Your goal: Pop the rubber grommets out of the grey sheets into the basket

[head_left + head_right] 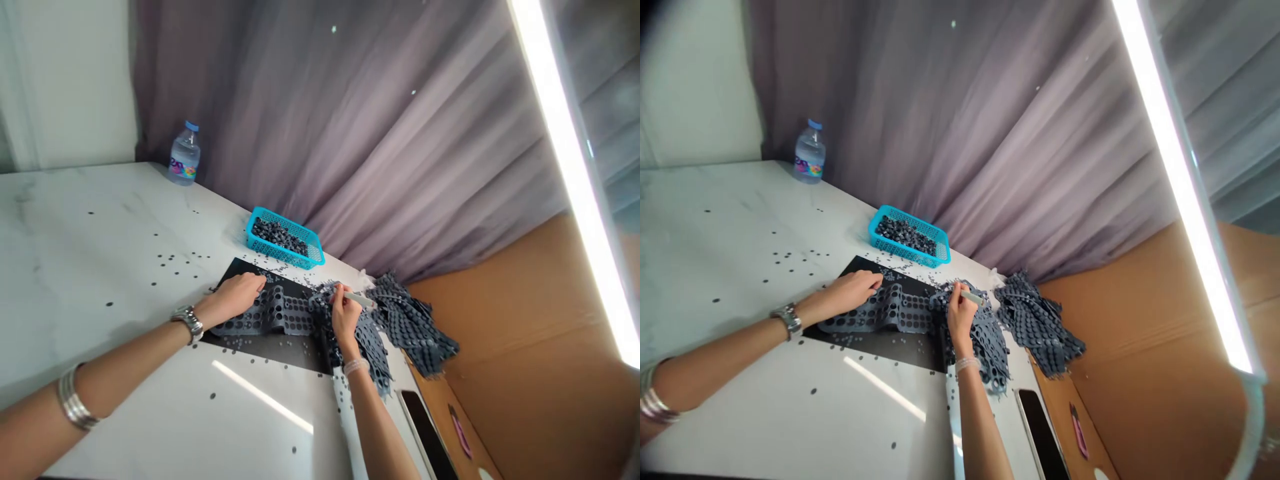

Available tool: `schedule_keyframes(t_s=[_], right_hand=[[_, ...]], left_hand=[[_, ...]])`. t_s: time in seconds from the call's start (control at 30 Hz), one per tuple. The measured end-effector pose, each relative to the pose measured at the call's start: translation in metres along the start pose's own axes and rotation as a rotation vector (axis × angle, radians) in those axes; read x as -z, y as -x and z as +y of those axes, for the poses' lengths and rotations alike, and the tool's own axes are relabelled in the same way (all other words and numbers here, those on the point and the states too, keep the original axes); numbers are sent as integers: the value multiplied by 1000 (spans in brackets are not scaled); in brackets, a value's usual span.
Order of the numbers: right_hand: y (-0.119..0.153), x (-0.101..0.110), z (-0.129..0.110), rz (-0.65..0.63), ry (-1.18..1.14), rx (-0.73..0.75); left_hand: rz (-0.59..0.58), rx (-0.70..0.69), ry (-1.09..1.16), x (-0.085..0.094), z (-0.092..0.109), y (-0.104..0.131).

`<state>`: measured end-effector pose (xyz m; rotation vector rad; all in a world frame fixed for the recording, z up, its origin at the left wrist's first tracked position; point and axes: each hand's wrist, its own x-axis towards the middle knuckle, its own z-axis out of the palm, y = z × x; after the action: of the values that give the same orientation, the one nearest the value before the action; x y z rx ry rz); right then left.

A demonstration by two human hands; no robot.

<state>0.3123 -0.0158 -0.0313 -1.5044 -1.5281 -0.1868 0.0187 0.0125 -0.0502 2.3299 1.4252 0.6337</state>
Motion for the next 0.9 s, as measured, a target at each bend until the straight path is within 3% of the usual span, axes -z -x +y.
schedule_keyframes(t_s=[0.1,0.27,0.33,0.43,0.53,0.63,0.8,0.9], right_hand=[[1,4,-12,-4,-115,-87],[25,-1,-47,-100,-282,-265],[47,-4,-65,-236,-147,-187],[82,-10,-90,-462,256,18],[100,-14,-103,-555,473,34],[102,-10,-101,-555,514,22],[90,1,-80,-542,303,-3],[79,7,-72,-386,159,-64]], left_hand=[[19,23,-13,6,-8,-1],[23,1,-11,18,-50,6],[46,-1,-2,20,-67,9],[63,-5,-13,18,-82,9],[50,-24,-12,11,-80,10],[48,-43,2,6,-68,15],[69,-44,-46,18,-51,24],[72,-53,-8,33,-48,21]])
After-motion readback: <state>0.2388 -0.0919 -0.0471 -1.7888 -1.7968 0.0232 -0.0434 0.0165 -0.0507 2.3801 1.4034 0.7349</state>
